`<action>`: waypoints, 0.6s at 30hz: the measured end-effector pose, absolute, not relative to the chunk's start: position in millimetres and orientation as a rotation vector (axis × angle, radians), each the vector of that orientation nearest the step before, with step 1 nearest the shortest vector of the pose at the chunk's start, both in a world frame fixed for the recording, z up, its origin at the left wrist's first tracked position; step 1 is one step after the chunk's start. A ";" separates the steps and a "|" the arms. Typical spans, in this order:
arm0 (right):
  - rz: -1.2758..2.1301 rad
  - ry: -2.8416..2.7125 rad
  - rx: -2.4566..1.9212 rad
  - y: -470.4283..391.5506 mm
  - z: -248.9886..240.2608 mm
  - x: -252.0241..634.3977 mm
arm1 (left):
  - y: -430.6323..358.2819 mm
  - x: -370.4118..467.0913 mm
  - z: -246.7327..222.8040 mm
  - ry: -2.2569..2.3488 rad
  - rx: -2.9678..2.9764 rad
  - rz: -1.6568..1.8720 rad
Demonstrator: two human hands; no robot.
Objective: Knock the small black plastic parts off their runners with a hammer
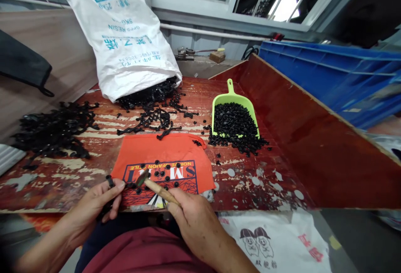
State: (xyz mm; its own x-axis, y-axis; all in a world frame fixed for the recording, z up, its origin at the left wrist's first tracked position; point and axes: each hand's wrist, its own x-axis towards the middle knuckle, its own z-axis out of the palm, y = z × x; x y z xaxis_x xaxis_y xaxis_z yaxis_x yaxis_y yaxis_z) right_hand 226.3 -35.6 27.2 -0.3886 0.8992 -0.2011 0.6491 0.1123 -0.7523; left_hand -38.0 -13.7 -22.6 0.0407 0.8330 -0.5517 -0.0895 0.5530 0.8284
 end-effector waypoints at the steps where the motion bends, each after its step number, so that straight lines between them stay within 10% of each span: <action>1: 1.138 -2.111 -1.513 -33.9 29.9 224.5 | -13.9 -37.6 -23.2 1.349 0.712 0.812; 18: 0.799 -2.252 -1.367 -35.2 14.7 209.1 | -17.9 -40.0 -25.2 1.403 0.726 0.816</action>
State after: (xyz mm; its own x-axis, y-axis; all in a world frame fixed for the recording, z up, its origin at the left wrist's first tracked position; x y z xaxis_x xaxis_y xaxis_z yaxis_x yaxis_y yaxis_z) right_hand 209.1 -35.2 14.7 -0.4507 0.8921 0.0326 0.6719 0.3631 -0.6455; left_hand -40.0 -17.9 -25.2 -0.0045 0.8376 -0.5462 -0.0605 0.5450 0.8362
